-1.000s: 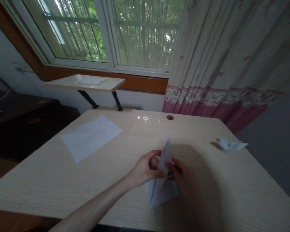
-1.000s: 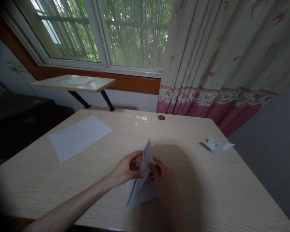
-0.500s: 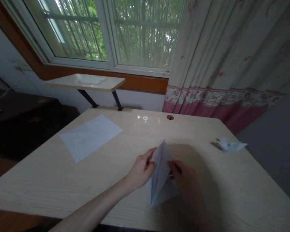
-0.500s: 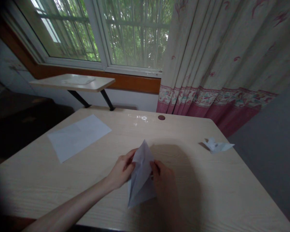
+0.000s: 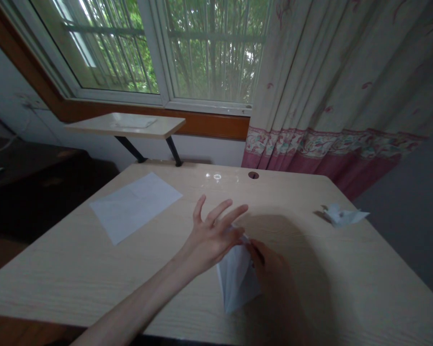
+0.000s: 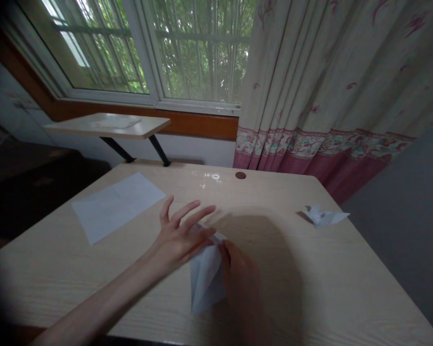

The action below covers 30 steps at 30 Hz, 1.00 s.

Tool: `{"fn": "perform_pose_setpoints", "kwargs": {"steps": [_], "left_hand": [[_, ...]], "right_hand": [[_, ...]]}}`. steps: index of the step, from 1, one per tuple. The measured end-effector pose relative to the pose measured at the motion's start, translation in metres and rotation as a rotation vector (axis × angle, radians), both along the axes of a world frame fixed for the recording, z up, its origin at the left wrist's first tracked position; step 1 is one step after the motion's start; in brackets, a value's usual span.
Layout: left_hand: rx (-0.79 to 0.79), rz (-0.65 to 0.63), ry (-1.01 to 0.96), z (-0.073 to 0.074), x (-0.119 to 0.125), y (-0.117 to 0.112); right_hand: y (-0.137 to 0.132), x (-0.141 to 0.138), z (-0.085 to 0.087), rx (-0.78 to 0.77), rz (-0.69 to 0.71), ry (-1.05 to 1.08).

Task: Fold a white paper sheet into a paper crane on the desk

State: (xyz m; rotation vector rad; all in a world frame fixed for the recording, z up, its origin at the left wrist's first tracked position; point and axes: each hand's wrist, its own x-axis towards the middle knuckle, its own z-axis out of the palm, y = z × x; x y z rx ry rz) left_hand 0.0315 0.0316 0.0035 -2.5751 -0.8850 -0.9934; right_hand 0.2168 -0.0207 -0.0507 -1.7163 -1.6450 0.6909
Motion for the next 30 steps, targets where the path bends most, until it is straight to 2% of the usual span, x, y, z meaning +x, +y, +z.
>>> {"fn": "perform_pose_setpoints", "kwargs": {"steps": [3, 7, 11, 15, 19, 26, 30], "left_hand": [[-0.004, -0.020, 0.003, 0.005, 0.001, 0.001], [-0.052, -0.053, -0.084, -0.005, -0.002, 0.000], [-0.077, -0.018, -0.160, -0.014, -0.004, -0.008], [-0.044, 0.043, -0.259, -0.019, -0.002, -0.021], [-0.084, 0.050, -0.336, -0.022, 0.000, -0.032], [-0.123, 0.087, -0.484, -0.020, 0.009, -0.046], [-0.132, 0.090, -0.530, -0.020, 0.011, -0.048]], "right_hand": [[-0.003, -0.004, 0.001, 0.008, -0.047, 0.059], [-0.009, -0.008, 0.004, 0.002, -0.103, 0.146], [-0.015, -0.010, 0.010, 0.039, -0.087, 0.103], [-0.022, -0.012, 0.015, 0.031, -0.114, 0.045], [-0.026, -0.015, 0.015, 0.046, -0.120, 0.004], [-0.027, -0.030, 0.009, 0.151, -0.196, -0.053], [-0.026, -0.033, 0.007, 0.147, -0.231, -0.016]]}}
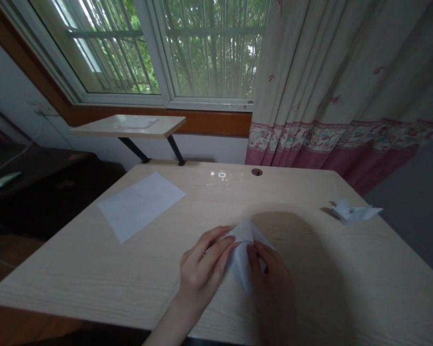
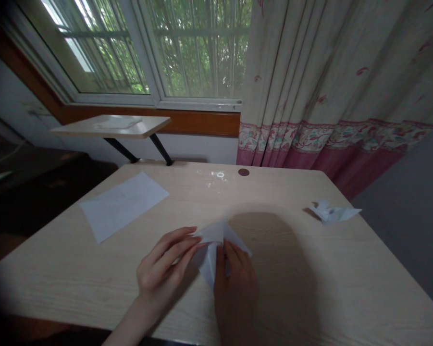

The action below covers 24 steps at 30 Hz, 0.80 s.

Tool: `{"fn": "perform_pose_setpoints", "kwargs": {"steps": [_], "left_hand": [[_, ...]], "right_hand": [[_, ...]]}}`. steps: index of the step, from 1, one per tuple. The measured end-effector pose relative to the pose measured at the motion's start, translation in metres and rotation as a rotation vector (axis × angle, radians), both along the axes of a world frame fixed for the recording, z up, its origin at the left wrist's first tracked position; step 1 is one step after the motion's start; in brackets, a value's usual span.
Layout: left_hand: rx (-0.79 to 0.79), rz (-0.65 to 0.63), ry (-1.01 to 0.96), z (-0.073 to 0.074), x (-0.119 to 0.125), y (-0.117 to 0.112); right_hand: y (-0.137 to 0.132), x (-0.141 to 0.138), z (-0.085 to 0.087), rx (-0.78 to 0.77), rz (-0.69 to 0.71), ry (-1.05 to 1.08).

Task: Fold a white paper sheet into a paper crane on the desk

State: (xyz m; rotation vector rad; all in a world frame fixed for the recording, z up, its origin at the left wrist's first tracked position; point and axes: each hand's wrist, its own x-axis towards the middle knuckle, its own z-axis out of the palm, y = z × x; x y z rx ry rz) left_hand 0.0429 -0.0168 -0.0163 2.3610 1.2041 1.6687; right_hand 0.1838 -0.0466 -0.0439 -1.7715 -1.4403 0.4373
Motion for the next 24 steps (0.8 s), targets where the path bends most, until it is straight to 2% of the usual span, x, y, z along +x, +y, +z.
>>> {"fn": "perform_pose_setpoints", "kwargs": {"steps": [7, 13, 16, 19, 21, 24], "left_hand": [[-0.040, 0.005, -0.042, -0.001, 0.002, -0.001], [-0.073, 0.002, 0.049, 0.004, -0.004, 0.002], [-0.024, 0.046, 0.199, 0.009, -0.008, 0.002], [0.006, 0.075, 0.365, 0.013, -0.009, 0.000], [0.004, 0.032, 0.395, 0.013, -0.007, -0.003], [-0.028, -0.077, 0.327, 0.008, -0.003, -0.006]], "right_hand": [[0.002, 0.004, 0.000, 0.027, -0.024, -0.045], [0.004, 0.005, -0.002, 0.061, -0.041, -0.060], [0.005, 0.004, 0.003, 0.075, -0.096, 0.017], [0.006, 0.004, 0.010, -0.023, -0.119, 0.162], [0.006, 0.006, 0.011, -0.108, -0.120, 0.283], [0.008, 0.011, 0.009, -0.170, -0.121, 0.441]]}}
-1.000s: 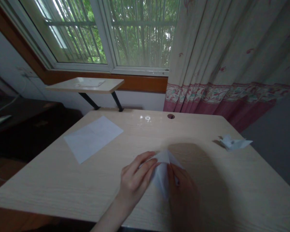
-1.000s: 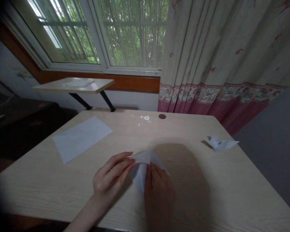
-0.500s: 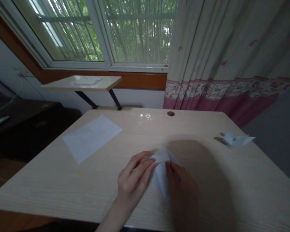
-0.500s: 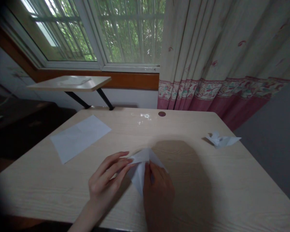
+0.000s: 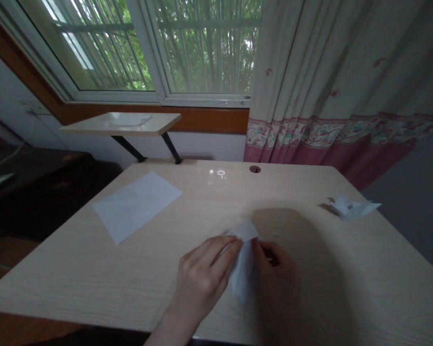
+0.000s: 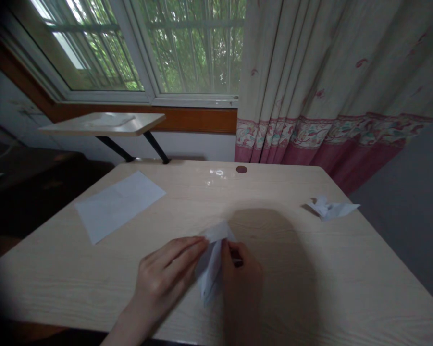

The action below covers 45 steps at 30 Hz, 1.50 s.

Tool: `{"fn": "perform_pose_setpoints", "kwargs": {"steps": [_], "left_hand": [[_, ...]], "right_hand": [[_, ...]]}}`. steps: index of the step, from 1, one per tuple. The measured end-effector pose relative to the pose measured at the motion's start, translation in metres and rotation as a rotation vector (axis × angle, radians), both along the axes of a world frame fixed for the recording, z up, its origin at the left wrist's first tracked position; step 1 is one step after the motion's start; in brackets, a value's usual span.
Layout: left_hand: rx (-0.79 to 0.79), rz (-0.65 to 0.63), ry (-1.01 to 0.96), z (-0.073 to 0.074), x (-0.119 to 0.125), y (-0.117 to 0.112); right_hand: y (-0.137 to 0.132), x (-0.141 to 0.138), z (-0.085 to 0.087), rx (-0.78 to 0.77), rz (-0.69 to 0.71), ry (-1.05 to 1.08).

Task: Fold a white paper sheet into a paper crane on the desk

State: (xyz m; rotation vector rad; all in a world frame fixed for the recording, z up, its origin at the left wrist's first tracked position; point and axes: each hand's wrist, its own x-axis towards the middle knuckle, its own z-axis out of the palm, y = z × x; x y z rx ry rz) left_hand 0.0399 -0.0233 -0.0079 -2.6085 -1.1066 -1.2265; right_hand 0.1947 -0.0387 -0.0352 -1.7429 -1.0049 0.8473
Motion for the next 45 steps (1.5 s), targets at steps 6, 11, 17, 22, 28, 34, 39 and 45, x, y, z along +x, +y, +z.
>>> {"fn": "perform_pose_setpoints", "kwargs": {"steps": [6, 11, 17, 22, 28, 34, 39, 45], "left_hand": [[-0.297, -0.104, -0.234, -0.013, 0.002, 0.003], [-0.637, -0.124, -0.305, -0.012, -0.006, 0.011], [-0.919, -0.170, -0.577, -0.014, -0.017, 0.023], [-1.124, -0.065, -0.792, -0.027, -0.015, 0.039], [-1.224, -0.269, -0.607, -0.035, -0.011, 0.047], [-1.127, -0.372, -0.362, -0.019, -0.007, 0.048], [-0.943, -0.447, -0.124, -0.007, -0.007, 0.051], [-0.886, -0.397, 0.033, -0.014, -0.009, 0.058]], "right_hand": [[0.007, 0.018, -0.011, 0.046, -0.007, 0.271], [0.008, 0.028, -0.010, 0.087, 0.041, 0.337], [0.009, 0.034, -0.004, 0.083, 0.028, 0.353], [0.009, 0.036, 0.006, 0.036, -0.015, 0.290], [0.009, 0.035, 0.013, 0.024, -0.009, 0.229], [0.011, 0.031, 0.017, 0.010, 0.007, 0.193], [0.011, 0.029, 0.019, 0.023, 0.018, 0.173], [0.014, 0.029, 0.015, 0.052, 0.039, 0.193]]}}
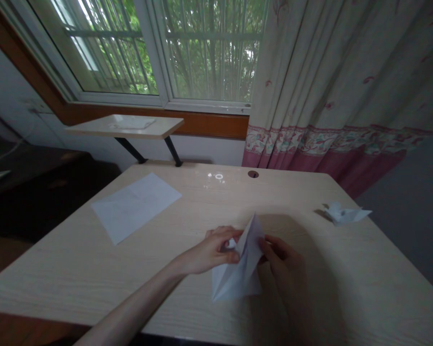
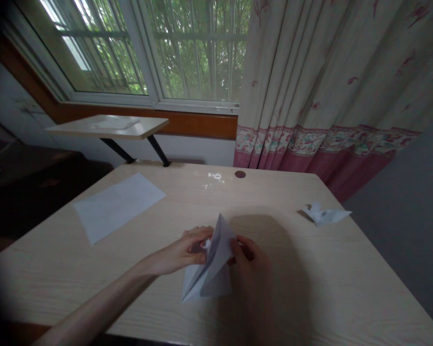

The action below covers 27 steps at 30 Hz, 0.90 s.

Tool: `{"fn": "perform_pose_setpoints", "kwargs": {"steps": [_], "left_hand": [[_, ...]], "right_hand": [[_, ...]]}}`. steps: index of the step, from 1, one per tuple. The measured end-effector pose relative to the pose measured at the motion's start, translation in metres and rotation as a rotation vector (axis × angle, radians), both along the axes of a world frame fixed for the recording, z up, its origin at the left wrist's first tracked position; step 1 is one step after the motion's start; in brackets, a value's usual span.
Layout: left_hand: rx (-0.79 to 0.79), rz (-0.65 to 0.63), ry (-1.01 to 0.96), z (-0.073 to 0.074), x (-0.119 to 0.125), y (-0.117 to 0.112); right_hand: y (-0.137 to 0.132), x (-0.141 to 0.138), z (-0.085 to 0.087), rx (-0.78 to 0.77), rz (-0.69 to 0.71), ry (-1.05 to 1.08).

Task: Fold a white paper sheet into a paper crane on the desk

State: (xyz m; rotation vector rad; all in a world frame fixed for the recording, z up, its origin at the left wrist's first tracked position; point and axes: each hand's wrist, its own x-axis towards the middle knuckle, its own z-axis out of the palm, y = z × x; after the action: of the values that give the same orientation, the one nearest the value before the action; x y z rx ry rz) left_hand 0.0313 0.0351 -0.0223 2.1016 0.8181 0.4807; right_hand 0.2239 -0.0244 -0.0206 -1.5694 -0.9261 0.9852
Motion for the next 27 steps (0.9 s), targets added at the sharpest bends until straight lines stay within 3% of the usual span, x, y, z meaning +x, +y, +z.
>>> {"fn": "perform_pose_setpoints", "kwargs": {"steps": [8, 17, 23, 27], "left_hand": [[0.001, 0.106, -0.014, -0.012, 0.013, 0.008], [-0.254, 0.145, -0.282, -0.030, 0.018, 0.013], [-0.355, 0.067, -0.322, -0.027, 0.011, 0.011], [-0.454, 0.117, -0.341, -0.025, 0.009, 0.012]], "right_hand": [[0.005, 0.006, -0.011, -0.004, 0.105, 0.005], [0.003, 0.008, -0.015, 0.001, 0.114, -0.044], [0.003, 0.013, -0.015, 0.007, 0.120, -0.024], [0.003, 0.015, -0.016, 0.009, 0.111, -0.005]]}}
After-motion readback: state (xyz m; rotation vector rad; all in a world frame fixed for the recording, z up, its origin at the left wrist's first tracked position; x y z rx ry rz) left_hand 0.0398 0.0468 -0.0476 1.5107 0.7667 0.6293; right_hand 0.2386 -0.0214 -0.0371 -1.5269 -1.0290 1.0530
